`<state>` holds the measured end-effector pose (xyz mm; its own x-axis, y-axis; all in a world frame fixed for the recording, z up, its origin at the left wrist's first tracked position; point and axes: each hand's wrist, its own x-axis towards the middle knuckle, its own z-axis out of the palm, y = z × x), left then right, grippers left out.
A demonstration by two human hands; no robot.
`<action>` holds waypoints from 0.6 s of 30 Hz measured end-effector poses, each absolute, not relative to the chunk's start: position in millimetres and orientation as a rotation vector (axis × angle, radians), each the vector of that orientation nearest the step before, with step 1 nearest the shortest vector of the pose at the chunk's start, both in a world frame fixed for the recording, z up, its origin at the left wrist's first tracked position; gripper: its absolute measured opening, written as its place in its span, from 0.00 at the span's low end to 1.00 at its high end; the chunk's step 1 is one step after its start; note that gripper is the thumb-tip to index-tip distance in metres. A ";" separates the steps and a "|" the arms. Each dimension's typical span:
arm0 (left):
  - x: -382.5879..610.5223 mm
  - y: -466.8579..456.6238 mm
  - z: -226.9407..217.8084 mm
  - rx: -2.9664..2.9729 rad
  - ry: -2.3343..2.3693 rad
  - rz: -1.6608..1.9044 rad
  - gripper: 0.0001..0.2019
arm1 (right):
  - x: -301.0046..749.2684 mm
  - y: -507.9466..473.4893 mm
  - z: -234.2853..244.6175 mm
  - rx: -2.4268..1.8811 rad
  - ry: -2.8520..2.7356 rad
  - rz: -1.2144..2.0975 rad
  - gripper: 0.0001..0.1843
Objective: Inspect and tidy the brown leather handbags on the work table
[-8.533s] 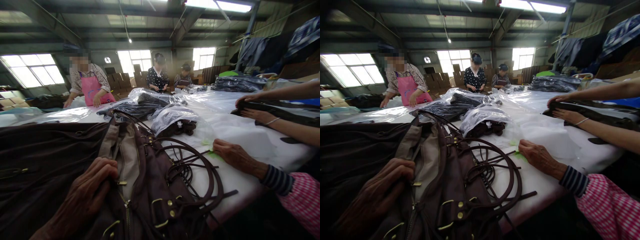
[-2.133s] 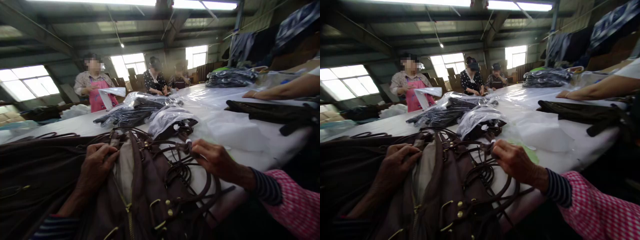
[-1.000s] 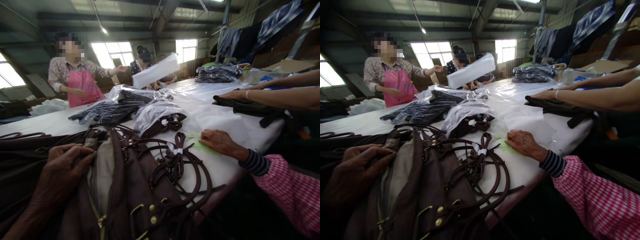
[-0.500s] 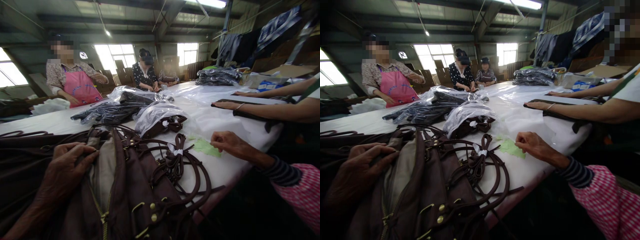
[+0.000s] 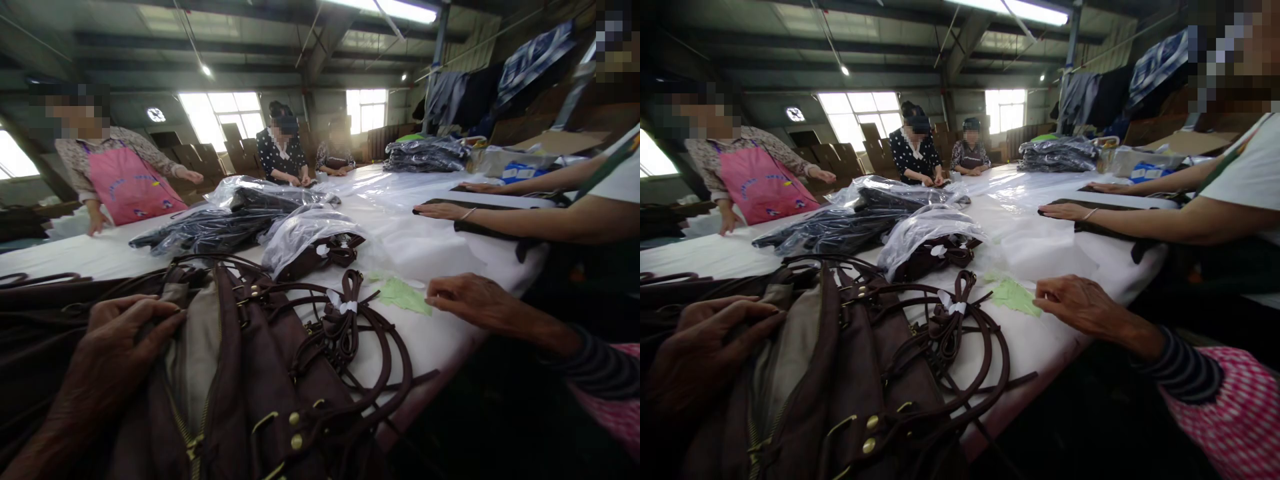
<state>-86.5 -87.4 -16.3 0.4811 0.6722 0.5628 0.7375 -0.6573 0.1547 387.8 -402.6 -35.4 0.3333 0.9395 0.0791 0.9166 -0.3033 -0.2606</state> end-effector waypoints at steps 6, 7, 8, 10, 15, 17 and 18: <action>-84.9 -90.2 -13.4 -2.617 -1.262 -0.933 0.20 | 387.7 -342.6 -44.3 -2.279 -1.724 0.014 0.11; -83.9 -91.8 -12.2 -2.623 -1.277 -0.927 0.21 | 388.6 -335.0 -48.2 -2.270 -1.705 0.060 0.10; -82.8 -93.6 -10.8 -2.630 -1.294 -0.922 0.21 | 389.8 -328.6 -52.0 -2.260 -1.680 0.115 0.10; -80.4 -97.0 -8.4 -2.648 -1.319 -0.913 0.20 | 393.3 -319.1 -58.4 -2.238 -1.630 0.233 0.10; -76.5 -100.1 -7.9 -2.646 -1.346 -0.943 0.19 | 405.0 -316.5 -59.5 -2.161 -1.617 0.437 0.12; -75.9 -100.6 -9.1 -2.646 -1.336 -0.966 0.19 | 409.9 -326.9 -55.2 -2.119 -1.653 0.460 0.12; -75.7 -101.3 -9.6 -2.648 -1.323 -0.973 0.18 | 412.3 -334.5 -52.8 -2.112 -1.673 0.452 0.12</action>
